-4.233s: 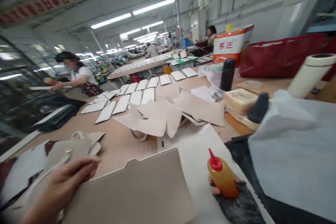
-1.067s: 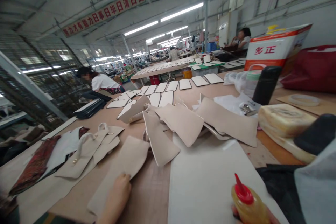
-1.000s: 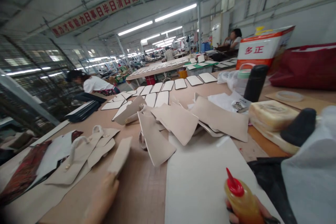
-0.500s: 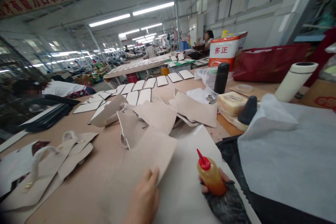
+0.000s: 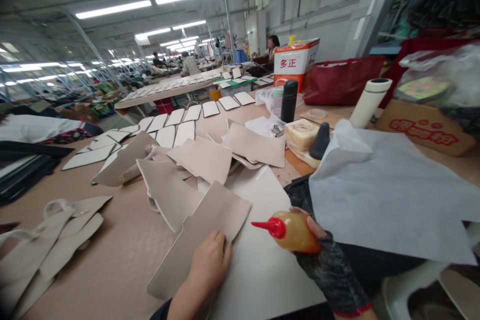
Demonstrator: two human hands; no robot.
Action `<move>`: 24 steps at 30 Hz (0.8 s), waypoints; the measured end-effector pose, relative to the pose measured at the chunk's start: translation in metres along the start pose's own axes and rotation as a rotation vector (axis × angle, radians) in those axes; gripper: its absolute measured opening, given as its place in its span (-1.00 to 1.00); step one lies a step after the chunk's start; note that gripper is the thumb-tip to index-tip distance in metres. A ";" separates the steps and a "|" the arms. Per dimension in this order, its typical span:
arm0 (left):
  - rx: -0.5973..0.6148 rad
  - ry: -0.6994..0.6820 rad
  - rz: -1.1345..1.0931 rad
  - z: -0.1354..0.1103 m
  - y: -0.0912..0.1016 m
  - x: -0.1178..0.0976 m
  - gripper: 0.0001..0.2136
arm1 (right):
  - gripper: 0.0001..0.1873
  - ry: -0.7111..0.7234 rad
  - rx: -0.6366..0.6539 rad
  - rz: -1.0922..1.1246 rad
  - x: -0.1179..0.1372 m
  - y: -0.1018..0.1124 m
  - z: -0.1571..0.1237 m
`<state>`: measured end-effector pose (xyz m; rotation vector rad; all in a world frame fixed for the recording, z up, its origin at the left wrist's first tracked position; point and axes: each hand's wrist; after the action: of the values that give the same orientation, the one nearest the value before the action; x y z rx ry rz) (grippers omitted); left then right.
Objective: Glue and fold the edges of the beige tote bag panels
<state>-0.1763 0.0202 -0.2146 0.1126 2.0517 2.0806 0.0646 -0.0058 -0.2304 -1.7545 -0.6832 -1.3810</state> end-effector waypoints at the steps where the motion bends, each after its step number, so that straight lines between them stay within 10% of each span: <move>1: 0.007 0.006 0.001 0.002 -0.002 0.001 -0.79 | -0.59 -0.018 -0.025 -0.016 0.004 0.005 0.003; 12: -0.012 0.048 -0.290 0.013 -0.006 0.017 -0.72 | -0.63 0.429 -0.092 -0.548 -0.008 -0.003 -0.010; 24: -0.019 0.038 -0.320 0.013 -0.005 0.014 -0.72 | -0.77 0.830 -0.076 -0.656 -0.005 -0.017 -0.001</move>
<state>-0.1864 0.0357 -0.2201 -0.2447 1.9215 1.9171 0.0485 0.0028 -0.2311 -0.8469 -0.7435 -2.3835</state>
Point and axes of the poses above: each hand's wrist, its own z-axis towards the middle knuckle, its own y-axis out of the back of the hand, x = y × z, and after that the axes turned 12 degrees about -x, right-handed
